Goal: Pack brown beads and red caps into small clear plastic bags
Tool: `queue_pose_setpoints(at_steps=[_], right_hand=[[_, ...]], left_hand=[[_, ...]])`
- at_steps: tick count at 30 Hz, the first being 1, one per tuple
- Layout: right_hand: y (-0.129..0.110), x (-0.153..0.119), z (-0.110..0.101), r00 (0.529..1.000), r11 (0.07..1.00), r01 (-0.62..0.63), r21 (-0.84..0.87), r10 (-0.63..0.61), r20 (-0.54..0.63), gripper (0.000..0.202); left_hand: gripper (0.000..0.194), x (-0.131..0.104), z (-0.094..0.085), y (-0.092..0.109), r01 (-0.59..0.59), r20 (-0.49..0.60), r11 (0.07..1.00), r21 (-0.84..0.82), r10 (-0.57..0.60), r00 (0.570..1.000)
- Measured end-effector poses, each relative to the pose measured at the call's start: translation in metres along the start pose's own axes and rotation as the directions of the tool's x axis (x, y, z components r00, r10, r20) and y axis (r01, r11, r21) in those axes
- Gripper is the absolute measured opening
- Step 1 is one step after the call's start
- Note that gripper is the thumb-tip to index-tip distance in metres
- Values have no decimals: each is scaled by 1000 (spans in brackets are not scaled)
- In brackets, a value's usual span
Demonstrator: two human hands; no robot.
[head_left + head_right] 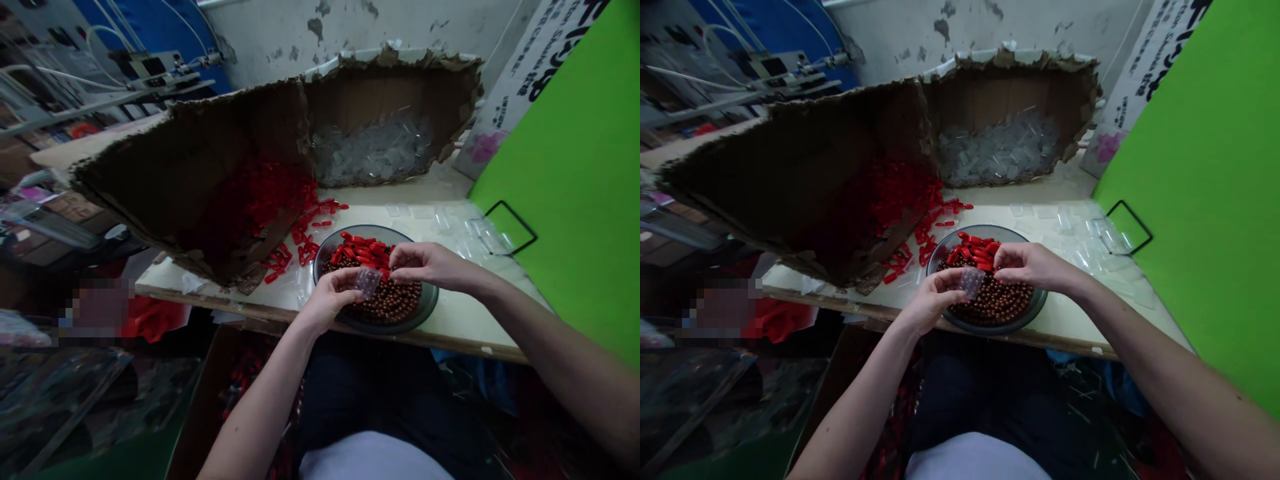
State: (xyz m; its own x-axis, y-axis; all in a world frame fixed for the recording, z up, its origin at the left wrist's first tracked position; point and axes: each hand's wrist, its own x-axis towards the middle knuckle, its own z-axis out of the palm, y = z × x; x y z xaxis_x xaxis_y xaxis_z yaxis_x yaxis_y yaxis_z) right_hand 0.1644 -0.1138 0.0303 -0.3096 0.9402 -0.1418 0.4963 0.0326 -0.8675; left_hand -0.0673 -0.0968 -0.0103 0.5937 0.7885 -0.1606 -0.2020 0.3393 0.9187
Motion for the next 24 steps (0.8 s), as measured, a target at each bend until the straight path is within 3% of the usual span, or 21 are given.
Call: queue_pose_setpoints(at_steps=[3,8,10,13,16,20,24], right_hand=[[12,-1,-2,1000,971,-10,-237,16,21,16],[38,7,-5,957,761,-206,-615,25,-289,14],[48,12,1,964,741,-188,-645,14,-265,15],[57,24,17,980,769,-138,-625,16,-196,15],[57,36,29,970,766,-149,-626,-9,-242,19],[49,51,39,971,736,-116,-667,-59,-234,22],[44,59,44,984,709,-106,-698,-25,-175,17]], left_hand=[[40,1,-6,0,-63,-67,998,-29,60,996],[28,6,-11,3,-286,-134,958,21,286,949],[25,8,-11,2,-319,-154,946,54,323,934],[26,12,-8,-2,-294,-187,956,-13,287,940],[33,15,-4,-6,-223,-183,971,-83,205,961],[43,15,-1,-3,-164,-170,976,-143,139,976],[49,12,2,3,-126,-174,974,-188,93,980]])
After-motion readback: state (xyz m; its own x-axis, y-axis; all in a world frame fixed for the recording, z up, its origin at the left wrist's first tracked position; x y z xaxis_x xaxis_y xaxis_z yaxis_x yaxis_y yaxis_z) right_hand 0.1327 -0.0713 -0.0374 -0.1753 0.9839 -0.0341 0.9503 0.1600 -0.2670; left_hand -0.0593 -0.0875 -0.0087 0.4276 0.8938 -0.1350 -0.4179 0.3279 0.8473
